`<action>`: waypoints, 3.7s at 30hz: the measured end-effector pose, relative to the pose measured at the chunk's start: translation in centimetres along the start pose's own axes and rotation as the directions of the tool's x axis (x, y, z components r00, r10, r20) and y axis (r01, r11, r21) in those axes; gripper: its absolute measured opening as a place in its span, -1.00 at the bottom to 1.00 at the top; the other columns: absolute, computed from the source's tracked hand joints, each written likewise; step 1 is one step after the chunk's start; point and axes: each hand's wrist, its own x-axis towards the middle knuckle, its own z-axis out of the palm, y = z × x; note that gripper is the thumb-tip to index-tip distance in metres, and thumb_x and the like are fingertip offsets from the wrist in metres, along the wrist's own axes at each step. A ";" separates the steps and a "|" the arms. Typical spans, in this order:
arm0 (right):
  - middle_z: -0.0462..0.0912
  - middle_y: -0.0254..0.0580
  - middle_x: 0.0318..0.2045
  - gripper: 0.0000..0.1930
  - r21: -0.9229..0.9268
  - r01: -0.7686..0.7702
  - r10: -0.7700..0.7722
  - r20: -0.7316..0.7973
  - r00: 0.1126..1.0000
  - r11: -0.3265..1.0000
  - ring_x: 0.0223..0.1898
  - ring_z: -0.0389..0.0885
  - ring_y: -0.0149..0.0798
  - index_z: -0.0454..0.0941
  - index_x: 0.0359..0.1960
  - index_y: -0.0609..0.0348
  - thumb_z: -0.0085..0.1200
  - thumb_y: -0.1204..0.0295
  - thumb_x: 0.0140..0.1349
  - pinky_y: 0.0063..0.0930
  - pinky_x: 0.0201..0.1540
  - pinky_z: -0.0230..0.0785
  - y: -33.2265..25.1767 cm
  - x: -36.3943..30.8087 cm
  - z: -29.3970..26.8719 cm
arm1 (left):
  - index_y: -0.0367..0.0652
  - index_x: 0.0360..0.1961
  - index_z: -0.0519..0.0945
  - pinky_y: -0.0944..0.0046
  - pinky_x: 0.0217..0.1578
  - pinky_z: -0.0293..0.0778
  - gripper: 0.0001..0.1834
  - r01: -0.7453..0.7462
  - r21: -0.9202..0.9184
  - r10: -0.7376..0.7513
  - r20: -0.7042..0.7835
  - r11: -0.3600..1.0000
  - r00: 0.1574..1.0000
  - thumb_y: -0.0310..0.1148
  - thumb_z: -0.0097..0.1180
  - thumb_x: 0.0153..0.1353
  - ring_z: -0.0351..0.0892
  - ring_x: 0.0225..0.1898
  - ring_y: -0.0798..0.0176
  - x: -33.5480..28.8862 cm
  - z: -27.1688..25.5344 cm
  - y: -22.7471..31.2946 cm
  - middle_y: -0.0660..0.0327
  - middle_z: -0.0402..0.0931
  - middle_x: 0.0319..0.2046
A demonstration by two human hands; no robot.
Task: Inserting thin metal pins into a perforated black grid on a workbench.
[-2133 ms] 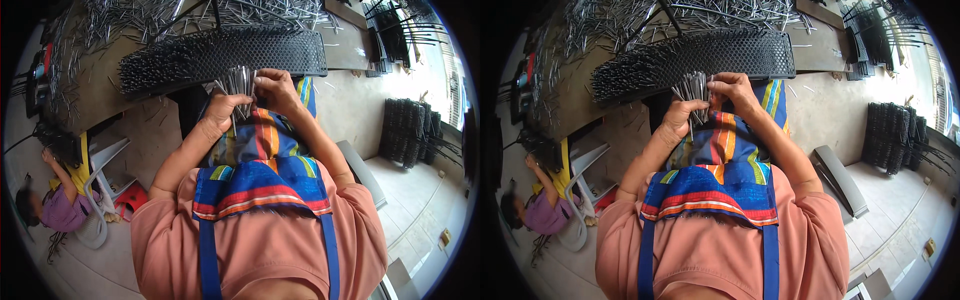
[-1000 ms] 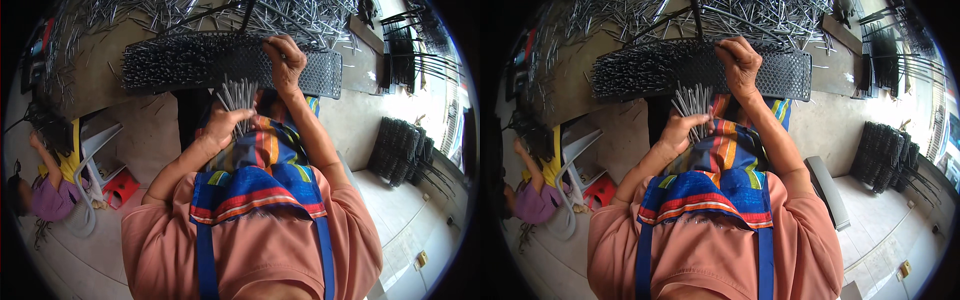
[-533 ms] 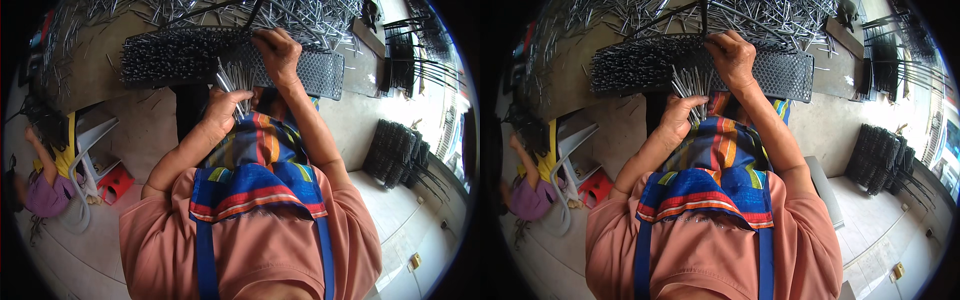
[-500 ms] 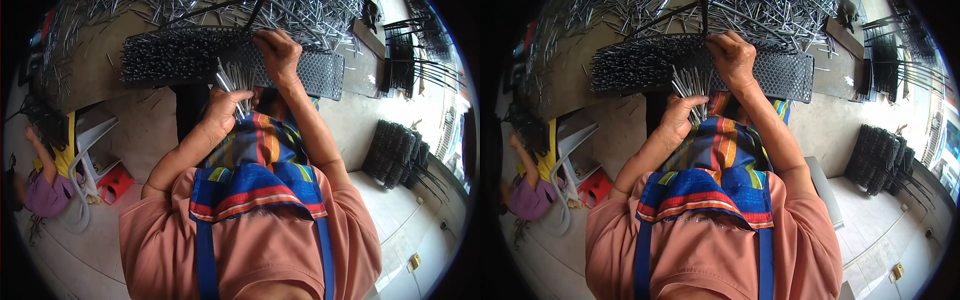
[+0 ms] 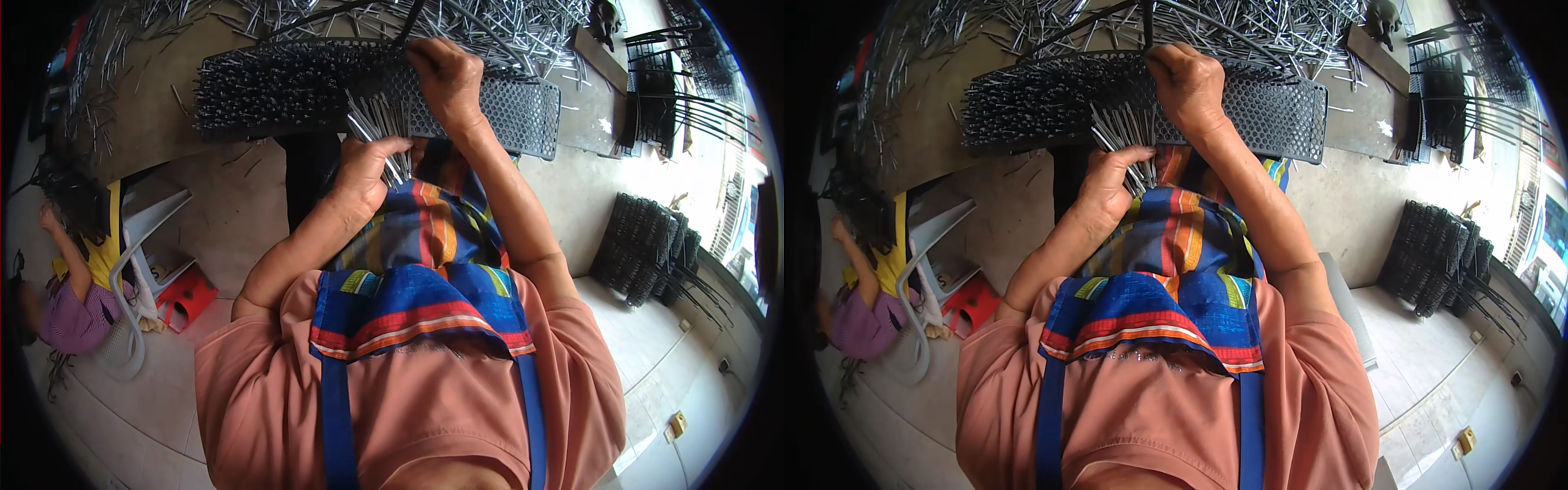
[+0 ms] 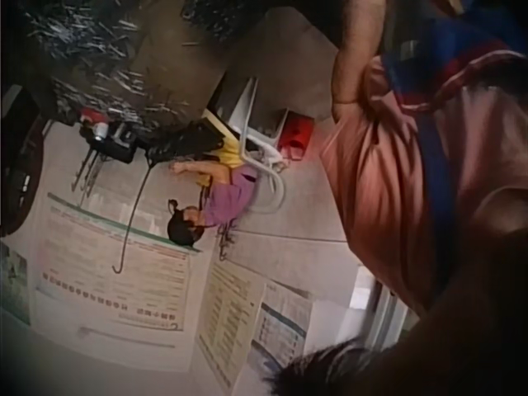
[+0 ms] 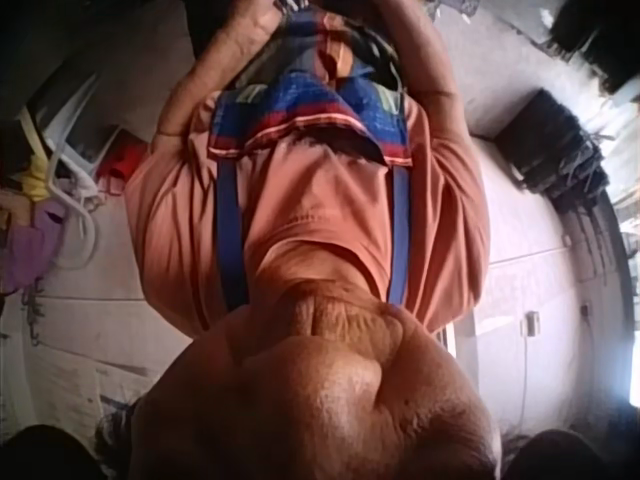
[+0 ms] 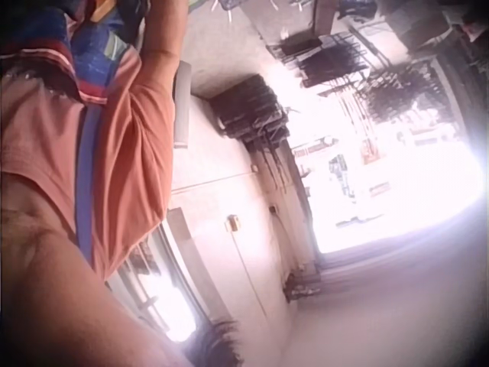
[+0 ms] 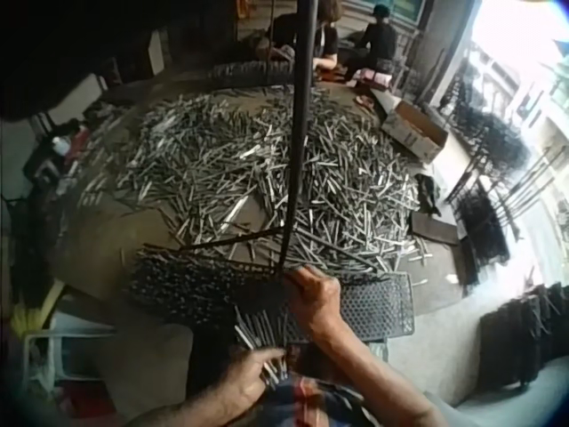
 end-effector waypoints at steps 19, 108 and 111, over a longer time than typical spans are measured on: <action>0.65 -0.33 -0.52 -0.87 0.745 -0.325 0.537 -0.053 0.842 0.583 -0.62 0.50 -0.56 0.60 -0.32 0.25 0.21 0.69 0.10 -0.71 -0.58 0.35 0.1 -2.3 -2.3 | -0.40 -0.41 0.64 0.25 -0.41 0.67 -0.86 -0.172 0.139 0.180 -0.046 0.975 0.983 -0.76 0.18 -0.04 0.69 -0.47 0.15 0.3 0.2 -0.3 0.05 0.66 -0.45; 0.71 -0.26 -0.38 -0.72 0.333 -0.651 0.460 0.496 0.737 0.682 -0.37 0.68 -0.36 0.66 -0.19 0.29 0.32 0.43 0.06 -0.48 -0.35 0.47 0.6 -3.2 -4.6 | -0.33 -0.23 0.58 0.21 -0.44 0.68 -0.68 -0.055 0.088 0.042 0.140 0.995 0.989 -0.79 0.13 -0.06 0.69 -0.45 0.13 0.4 -0.1 -0.2 0.04 0.64 -0.39; 0.53 -0.45 -0.63 -0.90 0.381 -0.801 0.487 0.645 0.589 0.462 -0.62 0.40 -0.59 0.63 -0.43 0.23 0.28 0.48 0.10 -0.65 -0.59 0.17 -0.6 -4.4 -5.2 | -0.31 -0.23 0.59 0.20 -0.43 0.69 -0.68 -0.061 0.153 0.027 0.214 0.986 0.976 -0.80 0.13 -0.06 0.70 -0.43 0.13 0.1 0.6 -0.2 0.07 0.64 -0.37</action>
